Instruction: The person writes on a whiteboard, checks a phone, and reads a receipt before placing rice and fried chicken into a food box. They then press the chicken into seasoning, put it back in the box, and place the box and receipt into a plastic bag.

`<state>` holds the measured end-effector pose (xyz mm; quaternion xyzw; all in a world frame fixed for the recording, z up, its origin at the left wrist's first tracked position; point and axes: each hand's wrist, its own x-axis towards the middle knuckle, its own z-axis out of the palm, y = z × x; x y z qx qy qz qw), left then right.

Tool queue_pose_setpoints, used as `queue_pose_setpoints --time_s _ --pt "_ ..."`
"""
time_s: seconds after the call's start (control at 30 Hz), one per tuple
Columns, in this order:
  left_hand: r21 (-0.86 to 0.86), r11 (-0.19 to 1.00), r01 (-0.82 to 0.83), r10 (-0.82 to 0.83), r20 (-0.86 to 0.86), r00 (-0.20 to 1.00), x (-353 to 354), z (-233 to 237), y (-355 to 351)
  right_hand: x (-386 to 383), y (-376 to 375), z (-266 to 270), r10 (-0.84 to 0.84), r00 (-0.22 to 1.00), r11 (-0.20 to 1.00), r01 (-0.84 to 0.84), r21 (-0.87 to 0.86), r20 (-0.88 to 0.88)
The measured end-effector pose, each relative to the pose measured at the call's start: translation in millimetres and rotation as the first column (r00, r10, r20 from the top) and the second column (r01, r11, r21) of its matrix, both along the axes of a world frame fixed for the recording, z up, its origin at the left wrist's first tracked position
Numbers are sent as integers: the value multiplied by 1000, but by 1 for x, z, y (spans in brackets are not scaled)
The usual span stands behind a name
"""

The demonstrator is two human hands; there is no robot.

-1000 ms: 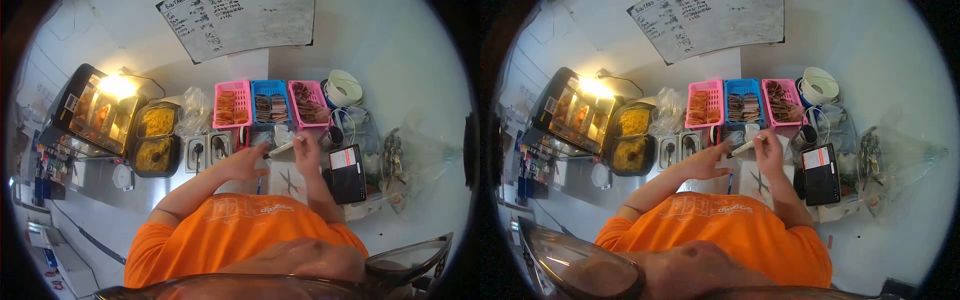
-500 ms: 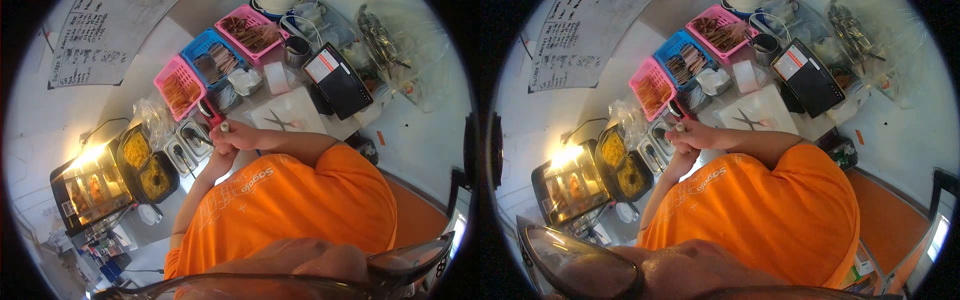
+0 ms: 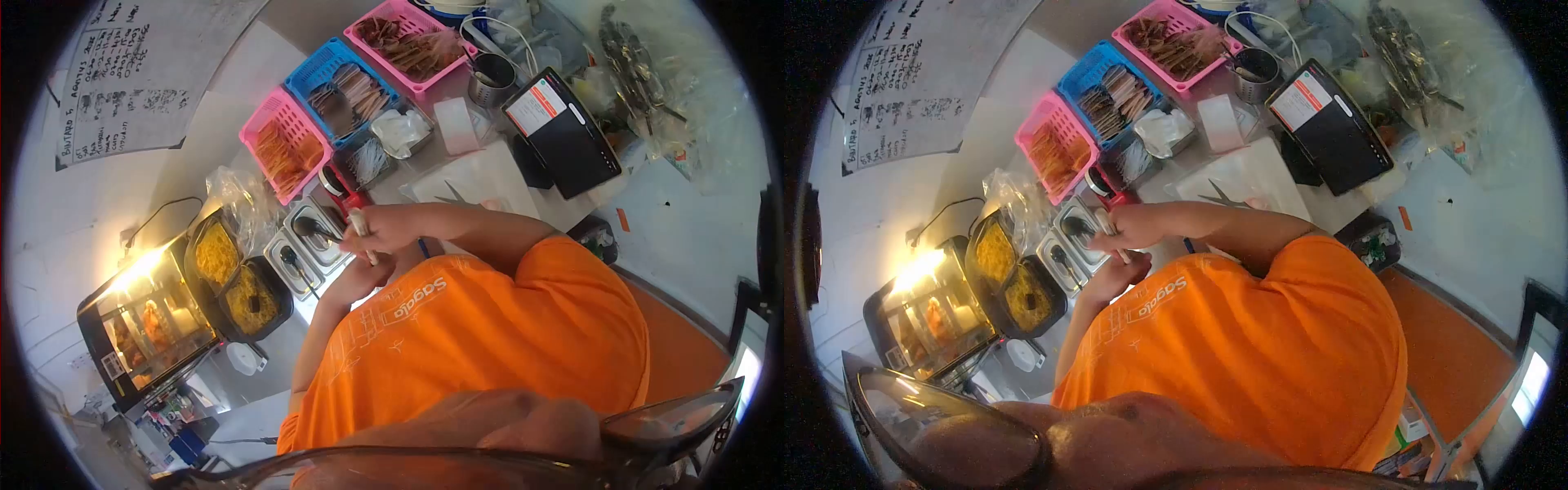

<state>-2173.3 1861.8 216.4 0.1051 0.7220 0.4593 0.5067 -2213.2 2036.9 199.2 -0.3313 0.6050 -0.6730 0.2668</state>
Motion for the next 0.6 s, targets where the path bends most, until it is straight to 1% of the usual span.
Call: queue_pose_setpoints --time_s 0.03,0.07,0.13,0.17,0.2,0.27,0.33,0.37,0.4,0.47,0.5,0.57,0.6 --pt "12 999 40 -39 -23 999 -1 -6 -4 -3 8 5 120 993 992 -120 -28 -11" --pt "33 989 141 -141 8 990 -7 -21 -9 -6 14 7 167 986 986 -166 13 -23" --pt "141 982 123 -95 -193 977 -8 -41 -8 -22 24 15 337 938 939 -329 100 -77" --pt "177 978 109 -52 -303 951 -12 -43 -7 -28 30 27 348 937 932 -342 121 -30" --pt "114 984 139 -94 -331 939 -21 -37 -7 -34 38 35 361 932 922 -359 143 13" --pt "-9 980 199 -188 -373 908 -47 -10 -1 -44 44 35 273 961 962 -272 34 -37" --pt "-145 952 269 -298 -235 925 -80 34 0 -53 50 35 206 976 978 -203 46 -68" --pt "-199 923 329 -360 -148 921 -93 46 -1 -58 49 37 151 985 988 -147 49 -79" --pt "-252 888 385 -440 -219 871 -103 29 -1 -62 43 38 131 988 987 -122 104 -87" --pt "-174 936 306 -348 -330 877 -110 6 -6 -68 29 44 69 992 976 -47 212 -101" --pt "-131 952 278 -307 -379 873 -113 -7 -6 -69 23 39 10 990 973 22 230 -138" --pt "-41 945 325 -313 -400 861 -129 -36 -4 -76 12 25 -119 969 953 173 247 -219" --pt "2 938 348 -316 -411 855 -138 -48 -4 -83 18 29 -50 972 961 110 255 -230"
